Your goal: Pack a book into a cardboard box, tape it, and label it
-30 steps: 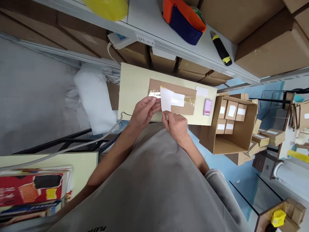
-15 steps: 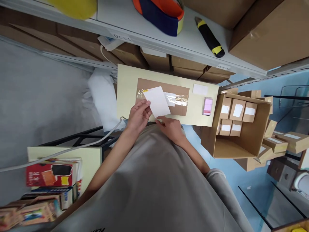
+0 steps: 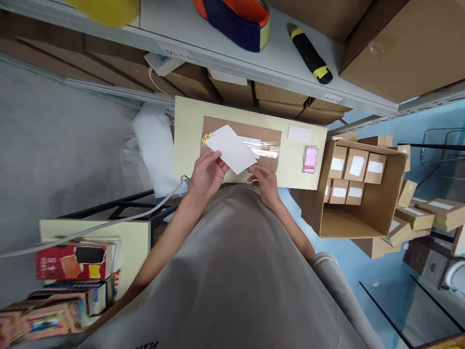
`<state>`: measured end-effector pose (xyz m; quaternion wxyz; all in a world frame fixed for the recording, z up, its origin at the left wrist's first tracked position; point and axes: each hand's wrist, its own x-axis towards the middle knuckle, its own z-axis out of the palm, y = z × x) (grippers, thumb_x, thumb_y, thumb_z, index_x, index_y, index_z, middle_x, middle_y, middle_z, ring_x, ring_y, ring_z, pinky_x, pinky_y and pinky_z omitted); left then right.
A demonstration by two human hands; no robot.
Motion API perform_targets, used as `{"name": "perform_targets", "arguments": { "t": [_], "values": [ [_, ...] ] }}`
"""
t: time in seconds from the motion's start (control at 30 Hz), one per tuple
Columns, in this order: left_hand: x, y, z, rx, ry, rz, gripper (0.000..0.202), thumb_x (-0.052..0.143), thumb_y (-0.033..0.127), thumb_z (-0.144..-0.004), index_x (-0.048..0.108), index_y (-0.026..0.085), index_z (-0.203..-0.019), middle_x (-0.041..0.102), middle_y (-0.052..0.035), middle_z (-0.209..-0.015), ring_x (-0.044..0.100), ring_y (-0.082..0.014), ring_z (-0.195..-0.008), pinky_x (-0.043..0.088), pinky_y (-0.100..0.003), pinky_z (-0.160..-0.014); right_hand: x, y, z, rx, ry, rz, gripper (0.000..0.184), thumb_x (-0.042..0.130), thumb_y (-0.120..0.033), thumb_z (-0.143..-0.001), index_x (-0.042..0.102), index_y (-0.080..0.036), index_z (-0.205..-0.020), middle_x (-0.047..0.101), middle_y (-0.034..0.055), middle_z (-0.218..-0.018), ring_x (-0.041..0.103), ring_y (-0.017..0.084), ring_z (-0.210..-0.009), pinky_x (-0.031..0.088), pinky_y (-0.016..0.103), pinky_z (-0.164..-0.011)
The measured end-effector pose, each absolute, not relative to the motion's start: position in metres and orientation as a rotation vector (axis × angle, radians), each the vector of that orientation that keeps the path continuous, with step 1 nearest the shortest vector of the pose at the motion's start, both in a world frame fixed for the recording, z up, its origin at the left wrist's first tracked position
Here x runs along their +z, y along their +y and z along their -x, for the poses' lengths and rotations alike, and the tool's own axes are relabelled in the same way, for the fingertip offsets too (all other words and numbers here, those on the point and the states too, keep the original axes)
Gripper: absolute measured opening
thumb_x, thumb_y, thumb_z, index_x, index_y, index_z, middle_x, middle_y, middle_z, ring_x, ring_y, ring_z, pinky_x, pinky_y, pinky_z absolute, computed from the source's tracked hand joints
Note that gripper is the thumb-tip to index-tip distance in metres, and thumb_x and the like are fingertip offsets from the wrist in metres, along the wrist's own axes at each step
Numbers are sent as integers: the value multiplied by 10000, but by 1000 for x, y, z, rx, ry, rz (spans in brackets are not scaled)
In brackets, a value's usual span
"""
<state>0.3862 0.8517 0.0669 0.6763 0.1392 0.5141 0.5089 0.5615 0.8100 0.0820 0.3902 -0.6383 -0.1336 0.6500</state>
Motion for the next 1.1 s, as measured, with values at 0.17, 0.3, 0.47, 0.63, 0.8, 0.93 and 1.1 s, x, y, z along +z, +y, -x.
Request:
{"name": "perform_targets", "arguments": {
  "t": [0.17,0.3,0.47,0.63,0.8,0.93,1.1],
  "values": [
    [70,849,-384,1119,1110,-339,420,953,443,-777,732,246,-1074,857,-79,-1180,824,-294,-1251,702,-402,-1072,87,806,-561,1603,-366,1625,438,947,-566,-659,774,-229,-879,794,14,-943,668,108,-676,500,230,-562],
    [67,844,-383,1099,1101,-358,452,972,469,-752,752,250,-1081,857,-96,-1200,819,-323,-1259,706,-428,-1068,83,803,-557,1538,-486,1668,466,926,-637,-725,724,-237,-850,745,9,-857,693,140,-695,523,248,-576],
    [58,842,-374,1210,1236,-478,575,1030,487,-729,740,295,-1188,828,-77,-1301,786,-303,-1320,654,-432,-1154,82,794,-560,1064,-970,1786,383,787,-636,-934,747,-256,-923,751,32,-888,708,178,-752,600,318,-680],
    [61,848,-360,1254,1359,-721,597,997,419,-801,736,301,-1324,798,-103,-1380,726,-295,-1425,589,-409,-1225,89,782,-577,636,-1568,1772,285,649,-511,-1099,802,-289,-1007,804,77,-1012,752,205,-826,619,360,-756],
    [57,849,-352,1201,1436,-841,304,920,408,-868,818,236,-1097,827,-91,-1187,785,-274,-1229,627,-350,-1100,98,774,-583,558,-1762,1752,309,608,-480,-1152,810,-281,-1032,817,92,-1025,763,210,-814,601,359,-703],
    [43,844,-345,1185,1449,-920,363,940,564,-853,818,238,-957,810,-48,-999,772,-207,-941,644,-317,-922,105,769,-580,528,-1790,1717,316,585,-471,-1180,800,-270,-1064,804,85,-1031,748,201,-806,614,367,-710],
    [31,847,-327,1087,1409,-1100,452,929,663,-850,787,236,-897,796,-58,-995,735,-191,-842,638,-324,-804,98,783,-583,676,-1681,1697,378,585,-568,-1180,751,-267,-1024,758,66,-1015,712,208,-859,620,364,-723]
  ]
}}
